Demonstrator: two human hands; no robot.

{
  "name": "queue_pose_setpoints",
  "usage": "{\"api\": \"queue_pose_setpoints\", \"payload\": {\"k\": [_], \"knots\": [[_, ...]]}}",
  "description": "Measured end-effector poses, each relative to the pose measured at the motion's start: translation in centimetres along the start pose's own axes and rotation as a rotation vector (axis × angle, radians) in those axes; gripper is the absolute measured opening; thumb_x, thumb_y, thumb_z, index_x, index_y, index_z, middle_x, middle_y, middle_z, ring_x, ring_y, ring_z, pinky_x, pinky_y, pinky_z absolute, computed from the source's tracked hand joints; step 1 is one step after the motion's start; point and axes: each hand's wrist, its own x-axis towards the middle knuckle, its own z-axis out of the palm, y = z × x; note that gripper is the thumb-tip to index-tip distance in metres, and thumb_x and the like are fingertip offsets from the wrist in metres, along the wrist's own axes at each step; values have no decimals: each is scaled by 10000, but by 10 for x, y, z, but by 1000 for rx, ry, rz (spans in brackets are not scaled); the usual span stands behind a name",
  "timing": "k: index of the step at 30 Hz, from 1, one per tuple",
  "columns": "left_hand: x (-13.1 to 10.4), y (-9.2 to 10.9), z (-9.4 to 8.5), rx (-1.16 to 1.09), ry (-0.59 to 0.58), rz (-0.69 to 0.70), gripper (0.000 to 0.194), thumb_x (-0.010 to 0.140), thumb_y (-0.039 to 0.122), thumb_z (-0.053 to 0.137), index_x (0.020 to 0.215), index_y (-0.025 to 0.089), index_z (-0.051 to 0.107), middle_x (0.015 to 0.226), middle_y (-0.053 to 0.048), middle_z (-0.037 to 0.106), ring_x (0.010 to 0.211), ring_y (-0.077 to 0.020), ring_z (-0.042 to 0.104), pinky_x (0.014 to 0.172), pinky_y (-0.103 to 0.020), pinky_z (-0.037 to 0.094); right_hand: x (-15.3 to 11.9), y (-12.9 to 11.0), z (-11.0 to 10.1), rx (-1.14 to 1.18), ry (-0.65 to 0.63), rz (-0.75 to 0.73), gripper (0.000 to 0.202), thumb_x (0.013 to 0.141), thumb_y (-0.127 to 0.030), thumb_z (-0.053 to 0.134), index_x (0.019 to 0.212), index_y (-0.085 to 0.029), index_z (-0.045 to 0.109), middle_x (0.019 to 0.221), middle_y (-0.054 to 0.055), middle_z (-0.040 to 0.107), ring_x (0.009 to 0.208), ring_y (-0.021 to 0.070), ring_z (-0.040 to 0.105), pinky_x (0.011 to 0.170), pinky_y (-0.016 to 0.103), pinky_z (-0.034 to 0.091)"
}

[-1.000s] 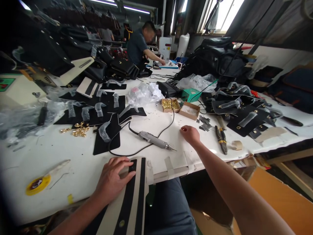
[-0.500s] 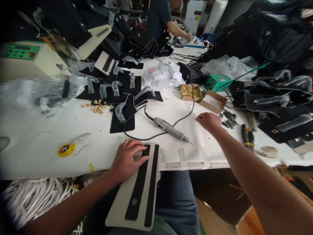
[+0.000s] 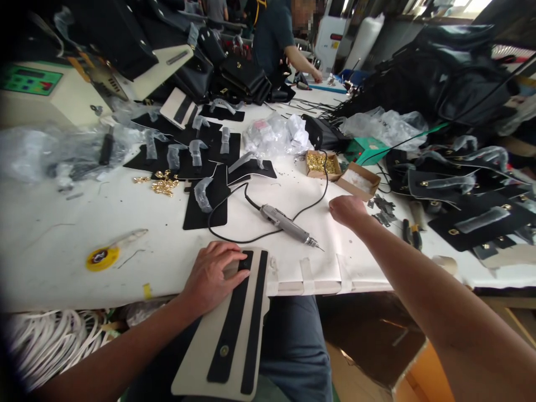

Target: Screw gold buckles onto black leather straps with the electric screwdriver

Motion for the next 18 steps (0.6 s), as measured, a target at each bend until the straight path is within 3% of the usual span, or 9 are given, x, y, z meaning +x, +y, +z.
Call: {"api": "queue_pose_setpoints", "payload": {"k": [4,10,14,18], "knots": [[-1,-1,1,-12,2,-5,260,830,295,828,1081,292,763,1194,-43,730,1166,-291,608,991,-487,479,0,1,-2,-55,-36,-12,248,1006,-385,632,1088,-183,750,1142,129,741,1054,274,676,892,428,521],[-3,0,1,-22,-2,-10,268,823,306,843,1076,275,759,1188,-34,730,1156,-277,612,973,-474,475,5,5,-6,-63,-59,-48,148,931,-241,676,997,-202,802,1172,183,755,1053,318,665,816,396,416],[-4,2,3,-11,14,-11,276,819,322,853,1074,268,760,1177,-42,734,1158,-278,609,980,-472,469,17,1,-12,-41,-69,-72,97,856,-145,712,788,-155,780,1057,197,764,987,279,651,823,401,369],[-5,1,6,-3,9,-9,279,833,364,842,1083,270,761,1191,-54,736,1177,-289,599,981,-475,471,27,-4,-13,62,38,-3,271,809,-93,729,552,-134,654,881,168,762,840,194,640,762,342,337]]}}
